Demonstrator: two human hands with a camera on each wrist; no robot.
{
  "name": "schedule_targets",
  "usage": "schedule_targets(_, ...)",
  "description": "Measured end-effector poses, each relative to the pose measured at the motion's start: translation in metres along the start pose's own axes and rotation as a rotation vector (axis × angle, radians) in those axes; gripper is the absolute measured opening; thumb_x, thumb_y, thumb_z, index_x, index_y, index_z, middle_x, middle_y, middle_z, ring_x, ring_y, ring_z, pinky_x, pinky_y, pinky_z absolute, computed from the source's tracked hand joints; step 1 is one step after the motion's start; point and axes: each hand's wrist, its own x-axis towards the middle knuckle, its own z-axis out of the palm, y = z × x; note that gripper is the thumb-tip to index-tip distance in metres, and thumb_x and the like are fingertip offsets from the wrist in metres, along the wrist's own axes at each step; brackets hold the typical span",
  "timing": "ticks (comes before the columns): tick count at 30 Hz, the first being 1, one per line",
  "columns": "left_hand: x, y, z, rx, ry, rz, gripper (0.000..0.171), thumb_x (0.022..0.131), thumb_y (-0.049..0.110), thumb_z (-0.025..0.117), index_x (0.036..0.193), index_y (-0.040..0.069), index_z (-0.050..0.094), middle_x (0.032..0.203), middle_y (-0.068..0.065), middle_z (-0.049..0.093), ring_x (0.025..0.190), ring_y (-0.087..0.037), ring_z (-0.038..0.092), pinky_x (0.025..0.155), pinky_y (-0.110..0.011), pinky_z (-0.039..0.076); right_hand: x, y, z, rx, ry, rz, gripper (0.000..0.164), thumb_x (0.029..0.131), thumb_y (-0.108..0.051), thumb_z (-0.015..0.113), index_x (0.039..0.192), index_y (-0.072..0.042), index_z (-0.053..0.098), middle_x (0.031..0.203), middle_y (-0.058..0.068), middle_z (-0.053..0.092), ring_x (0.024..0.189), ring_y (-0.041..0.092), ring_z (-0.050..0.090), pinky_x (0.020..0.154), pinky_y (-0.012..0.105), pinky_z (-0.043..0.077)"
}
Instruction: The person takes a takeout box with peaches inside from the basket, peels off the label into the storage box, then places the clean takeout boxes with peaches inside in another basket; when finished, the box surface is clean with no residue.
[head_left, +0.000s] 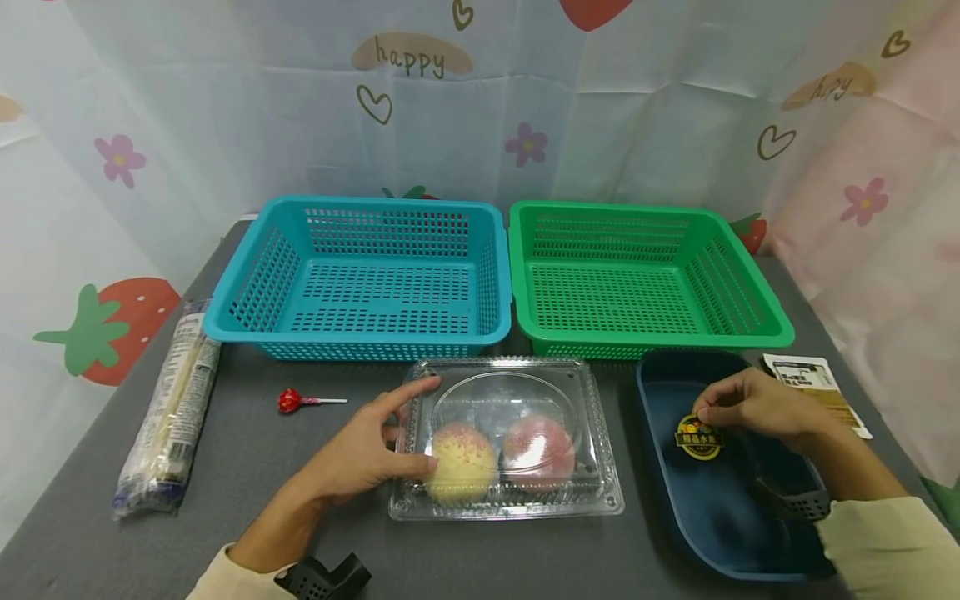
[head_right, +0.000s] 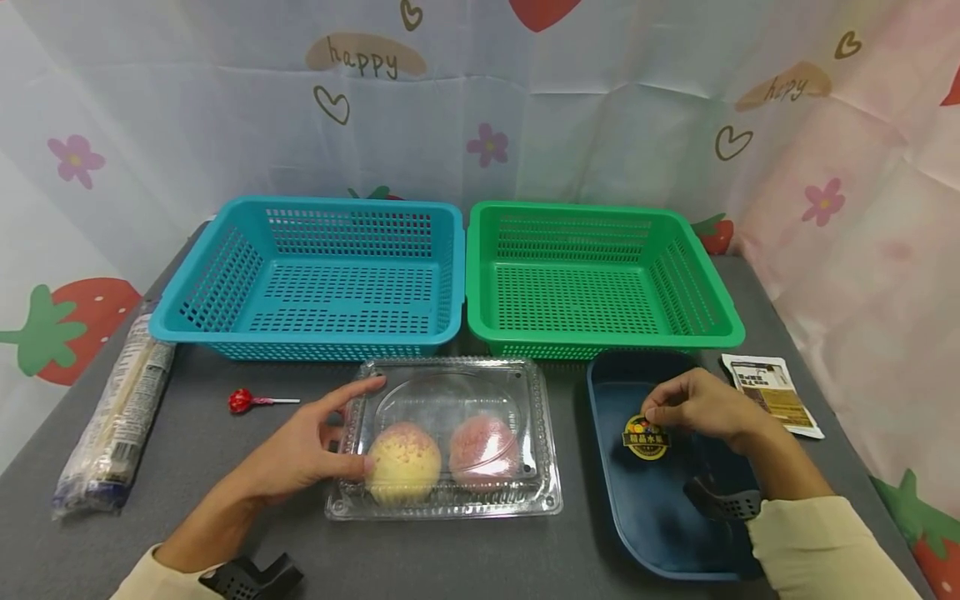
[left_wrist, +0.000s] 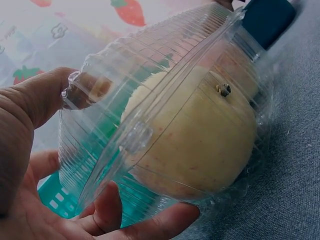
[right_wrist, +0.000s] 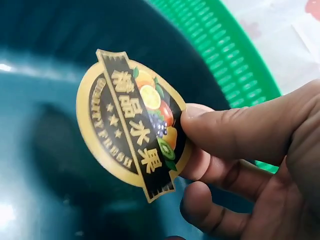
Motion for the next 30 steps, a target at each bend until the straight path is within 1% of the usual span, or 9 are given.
schedule_targets(4,0.000,0.000,-0.001,-0.013,-0.002,-0.004,0.088,0.073,0.014,0.084,0.148,0.027,0.040,0.122,-0.021,0.034,0.088,-0.032,0.046,0.062,-0.039,0.047,0.004,0.005,0.005,-0.050,0.005,0.019,0.016,0.093,-0.010,0.064,0.095,0.004,0.070,0.081,0.004,0.062,0.068,0.013,0.053,0.059,0.029,0.046)
schedule_targets(6,0.000,0.001,-0.001,-0.022,-0.004,-0.006,0.088,0.073,0.013,0.084,0.148,0.026,0.040,0.123,-0.022,0.033,0.087,-0.032,0.047,0.062,-0.039,0.047,0.006,0.007,0.007,-0.078,0.012,0.026,0.015,0.092,-0.011,0.064,0.094,0.003,0.071,0.081,0.005,0.062,0.067,0.013,0.052,0.057,0.029,0.046)
schedule_targets(14,0.000,0.002,-0.001,-0.026,-0.005,-0.002,0.088,0.073,0.012,0.084,0.148,0.025,0.040,0.124,-0.022,0.034,0.088,-0.032,0.048,0.063,-0.040,0.048,0.008,0.010,0.015,-0.115,0.048,0.068,0.014,0.092,-0.009,0.065,0.094,0.003,0.072,0.079,0.007,0.064,0.067,0.016,0.054,0.058,0.030,0.047)
schedule_targets(22,0.000,0.001,-0.001,-0.012,-0.008,-0.006,0.088,0.073,0.013,0.084,0.148,0.026,0.040,0.127,-0.023,0.033,0.091,-0.034,0.049,0.065,-0.040,0.048,0.005,0.009,0.018,-0.187,0.087,0.119,0.014,0.092,-0.011,0.065,0.092,0.000,0.073,0.079,0.003,0.065,0.069,0.019,0.054,0.059,0.031,0.047)
schedule_targets(26,-0.001,0.001,-0.002,0.001,-0.008,-0.005,0.088,0.073,0.015,0.084,0.148,0.026,0.040,0.130,-0.022,0.033,0.095,-0.035,0.048,0.066,-0.040,0.048,0.003,0.006,0.020,-0.251,0.100,0.124,0.013,0.092,-0.009,0.064,0.091,0.000,0.073,0.080,0.003,0.065,0.071,0.019,0.055,0.061,0.033,0.046)
schedule_targets(30,-0.001,0.001,-0.002,0.005,-0.006,-0.004,0.088,0.073,0.015,0.084,0.148,0.027,0.040,0.132,-0.022,0.033,0.099,-0.038,0.048,0.067,-0.040,0.049,-0.001,0.002,0.019,-0.348,0.124,0.109,0.013,0.092,-0.010,0.064,0.093,-0.001,0.074,0.085,0.003,0.067,0.075,0.018,0.058,0.065,0.037,0.047)
